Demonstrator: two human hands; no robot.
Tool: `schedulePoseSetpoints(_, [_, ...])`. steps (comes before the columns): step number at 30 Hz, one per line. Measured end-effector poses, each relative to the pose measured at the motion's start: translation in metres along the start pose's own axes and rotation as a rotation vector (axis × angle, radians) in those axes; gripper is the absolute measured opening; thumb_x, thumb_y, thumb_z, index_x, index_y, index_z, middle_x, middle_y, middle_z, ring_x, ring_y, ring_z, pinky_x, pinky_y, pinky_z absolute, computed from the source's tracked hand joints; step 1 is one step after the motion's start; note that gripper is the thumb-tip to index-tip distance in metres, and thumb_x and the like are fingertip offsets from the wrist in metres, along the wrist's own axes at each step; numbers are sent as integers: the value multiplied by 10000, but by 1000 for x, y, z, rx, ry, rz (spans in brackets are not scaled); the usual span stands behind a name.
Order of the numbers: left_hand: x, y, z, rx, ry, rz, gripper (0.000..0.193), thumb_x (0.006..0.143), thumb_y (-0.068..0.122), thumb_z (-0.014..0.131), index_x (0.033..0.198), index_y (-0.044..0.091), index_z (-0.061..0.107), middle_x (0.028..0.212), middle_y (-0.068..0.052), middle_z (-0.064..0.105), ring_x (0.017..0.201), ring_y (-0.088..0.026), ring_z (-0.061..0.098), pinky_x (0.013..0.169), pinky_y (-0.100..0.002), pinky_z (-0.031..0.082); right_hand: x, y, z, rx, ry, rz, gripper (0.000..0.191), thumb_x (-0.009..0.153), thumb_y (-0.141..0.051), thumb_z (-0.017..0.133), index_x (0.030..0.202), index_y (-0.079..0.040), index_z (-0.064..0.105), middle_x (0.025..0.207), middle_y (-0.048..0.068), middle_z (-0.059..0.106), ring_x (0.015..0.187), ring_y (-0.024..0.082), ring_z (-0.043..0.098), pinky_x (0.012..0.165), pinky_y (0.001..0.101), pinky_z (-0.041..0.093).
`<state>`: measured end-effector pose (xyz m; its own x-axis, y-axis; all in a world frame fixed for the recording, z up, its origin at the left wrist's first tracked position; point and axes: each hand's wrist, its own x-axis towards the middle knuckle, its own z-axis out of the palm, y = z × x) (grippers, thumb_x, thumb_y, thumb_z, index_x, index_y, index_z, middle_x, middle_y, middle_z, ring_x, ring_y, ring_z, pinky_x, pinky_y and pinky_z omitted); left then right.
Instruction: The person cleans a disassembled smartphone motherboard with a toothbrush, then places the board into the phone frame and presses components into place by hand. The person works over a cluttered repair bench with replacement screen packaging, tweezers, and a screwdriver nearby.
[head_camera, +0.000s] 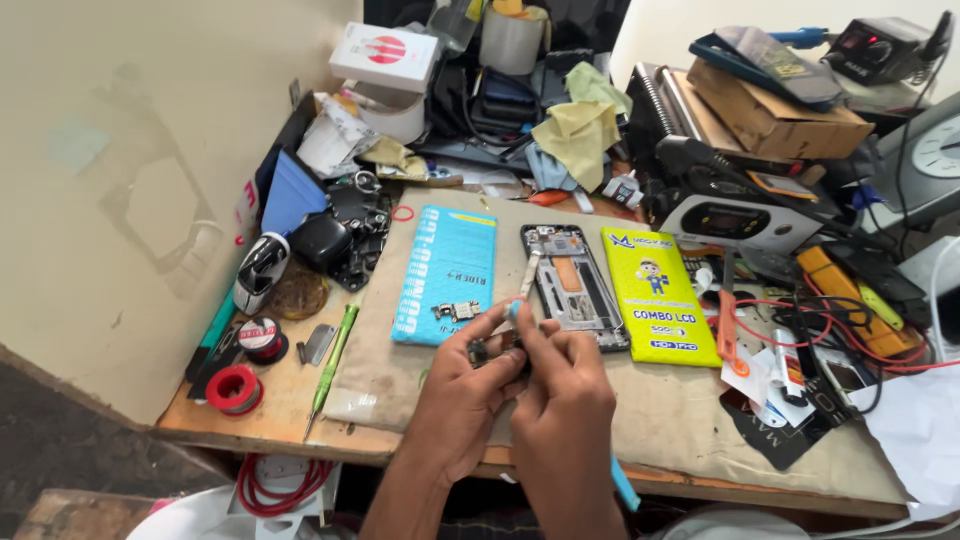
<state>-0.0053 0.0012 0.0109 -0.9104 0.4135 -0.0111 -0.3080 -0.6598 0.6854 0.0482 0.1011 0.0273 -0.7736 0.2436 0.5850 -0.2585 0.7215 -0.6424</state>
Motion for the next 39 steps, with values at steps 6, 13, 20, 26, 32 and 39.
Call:
schedulePoseSetpoints(6, [-4, 1, 1, 35, -12, -22, 579, 939, -46, 519, 1509, -7, 431, 1263, -226, 705, 1149, -248, 704, 968, -345, 590, -8, 7, -4, -9, -4, 47, 591, 777, 143, 550, 1282, -112, 719, 940, 144, 643, 816, 285, 699, 733, 379, 573])
schedulePoseSetpoints(13, [-5, 1, 4, 59, 31, -23, 593, 926, -55, 524, 1502, 67, 456, 1213, -219, 716, 1107, -248, 714, 906, -346, 601, -14, 1, -6, -20, -31, 124, 657, 729, 159, 548, 1284, -133, 743, 899, 143, 627, 797, 272, 702, 738, 384, 578])
schedulePoseSetpoints(20, [-8, 5, 1, -15, -30, 4, 595, 938, -79, 520, 1514, 60, 458, 1219, -209, 700, 1054, -231, 696, 883, -343, 582, -4, -7, -1, 58, -10, 78, 504, 855, 105, 582, 1280, -130, 718, 972, 132, 645, 808, 255, 714, 712, 370, 580])
schedulePoseSetpoints(26, [-9, 8, 7, 83, -34, -56, 635, 945, -78, 504, 1540, 131, 436, 1245, -173, 707, 1102, -195, 680, 868, -302, 547, -9, -2, -7, -63, -5, 123, 579, 783, 127, 576, 1268, -140, 746, 898, 135, 649, 784, 269, 702, 733, 378, 567])
schedulePoseSetpoints(32, [-7, 9, 8, 81, 18, -42, 647, 915, -77, 479, 1519, 146, 414, 1216, -194, 711, 1134, -211, 712, 936, -331, 603, -11, 5, -5, -34, 21, 34, 590, 771, 128, 567, 1280, -124, 726, 931, 137, 659, 835, 269, 710, 769, 376, 562])
schedulePoseSetpoints(39, [-6, 2, -4, 132, -109, -10, 692, 951, -80, 535, 1593, 144, 403, 1175, -128, 662, 993, -139, 633, 873, -304, 539, 2, 6, -10, -50, -16, 97, 523, 824, 93, 608, 1267, -148, 750, 911, 128, 667, 780, 249, 691, 719, 358, 550])
